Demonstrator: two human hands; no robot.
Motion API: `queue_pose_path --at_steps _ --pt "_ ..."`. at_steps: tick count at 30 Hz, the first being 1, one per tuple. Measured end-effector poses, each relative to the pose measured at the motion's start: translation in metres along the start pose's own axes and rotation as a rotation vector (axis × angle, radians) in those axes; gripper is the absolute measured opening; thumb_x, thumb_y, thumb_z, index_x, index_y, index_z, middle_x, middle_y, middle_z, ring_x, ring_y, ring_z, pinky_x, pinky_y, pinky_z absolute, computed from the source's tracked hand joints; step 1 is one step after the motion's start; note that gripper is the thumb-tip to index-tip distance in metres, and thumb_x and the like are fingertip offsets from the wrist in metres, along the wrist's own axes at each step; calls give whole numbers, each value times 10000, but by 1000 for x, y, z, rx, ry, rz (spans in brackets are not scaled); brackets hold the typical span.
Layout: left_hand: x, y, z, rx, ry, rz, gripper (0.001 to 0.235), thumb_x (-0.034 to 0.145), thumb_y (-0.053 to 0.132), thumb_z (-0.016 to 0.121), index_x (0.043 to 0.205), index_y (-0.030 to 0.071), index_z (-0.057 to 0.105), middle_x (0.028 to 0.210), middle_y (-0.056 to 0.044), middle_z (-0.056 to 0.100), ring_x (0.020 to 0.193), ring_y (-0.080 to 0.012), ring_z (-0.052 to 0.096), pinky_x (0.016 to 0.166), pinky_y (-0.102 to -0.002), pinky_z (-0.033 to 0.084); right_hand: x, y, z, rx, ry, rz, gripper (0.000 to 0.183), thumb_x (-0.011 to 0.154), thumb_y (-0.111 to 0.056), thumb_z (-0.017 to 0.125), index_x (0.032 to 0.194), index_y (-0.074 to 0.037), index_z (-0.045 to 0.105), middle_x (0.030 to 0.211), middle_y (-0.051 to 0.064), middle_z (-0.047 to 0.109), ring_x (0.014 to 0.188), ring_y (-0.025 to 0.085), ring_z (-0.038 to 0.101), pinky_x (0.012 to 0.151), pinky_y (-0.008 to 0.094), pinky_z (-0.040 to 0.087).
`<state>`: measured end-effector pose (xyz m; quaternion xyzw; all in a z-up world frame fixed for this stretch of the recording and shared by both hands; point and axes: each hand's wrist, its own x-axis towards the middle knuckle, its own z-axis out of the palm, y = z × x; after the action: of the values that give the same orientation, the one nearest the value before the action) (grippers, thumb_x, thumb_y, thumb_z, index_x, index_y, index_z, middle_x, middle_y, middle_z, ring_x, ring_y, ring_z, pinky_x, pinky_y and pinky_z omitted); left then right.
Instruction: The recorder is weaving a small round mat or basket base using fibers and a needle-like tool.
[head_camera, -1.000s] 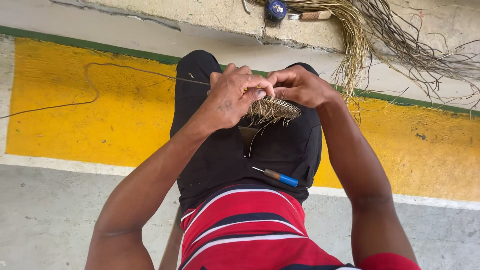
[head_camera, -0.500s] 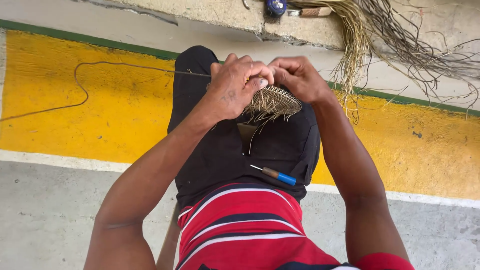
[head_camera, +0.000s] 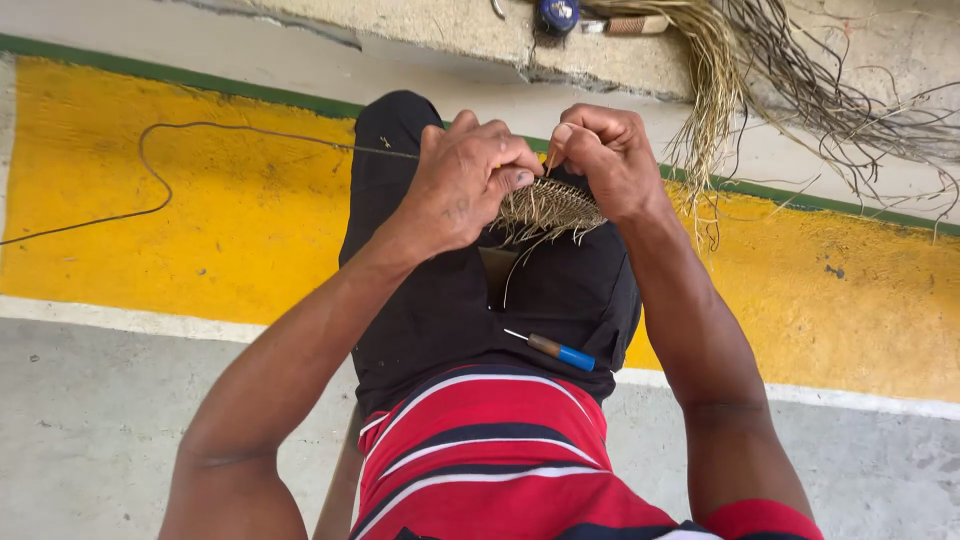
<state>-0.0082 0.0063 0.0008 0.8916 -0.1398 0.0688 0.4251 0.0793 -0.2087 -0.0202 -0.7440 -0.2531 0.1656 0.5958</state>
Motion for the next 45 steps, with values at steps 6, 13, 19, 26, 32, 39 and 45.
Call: queue_pose_path --at_steps 6,13,19,26,32,39,45 --pt "12 -7 -9 -29 -218 7 152 958 278 655 1025 250 789 867 -3 622 931 -230 545 813 -453 359 -22 8 3 288 67 54 238 1034 -145 599 842 -26 673 799 40 662 655 77 453 642 262 379" --pt "27 -1 -3 40 -321 95 154 904 254 663 960 271 805 873 42 637 977 -242 543 826 -492 328 -55 -10 4 266 127 -36 226 1071 -138 616 937 7 728 769 52 635 682 102 531 652 283 441" --pt "11 9 -6 67 -291 57 179 919 257 647 952 285 821 824 28 602 935 -212 522 827 -471 319 -57 -38 -7 -128 -10 -19 146 1054 -92 673 1026 6 778 823 72 694 731 101 624 662 242 505" --pt "11 11 -8 86 -346 -25 200 929 264 628 969 305 820 796 28 585 897 -196 486 818 -460 315 -45 -65 -12 -197 -348 -113 145 948 -143 748 1058 -48 744 932 31 726 871 127 693 778 289 563" --pt "10 11 -3 86 -301 13 205 933 244 635 958 315 826 843 23 600 933 -206 494 824 -473 312 -43 -87 -2 -732 -243 -313 152 898 -98 812 954 -29 689 865 51 677 829 186 659 701 338 538" --pt "7 13 -2 94 -267 32 183 905 264 665 949 345 823 880 30 613 961 -219 501 816 -481 314 -42 -95 -2 -795 -275 -385 164 857 -67 834 944 -39 698 889 62 690 841 202 671 696 348 557" --pt "6 17 -4 95 -259 29 166 898 276 681 946 343 824 886 28 614 973 -222 503 816 -488 317 -43 -98 -2 -807 -305 -342 163 847 -78 839 934 -48 705 863 50 683 823 190 674 684 336 562"
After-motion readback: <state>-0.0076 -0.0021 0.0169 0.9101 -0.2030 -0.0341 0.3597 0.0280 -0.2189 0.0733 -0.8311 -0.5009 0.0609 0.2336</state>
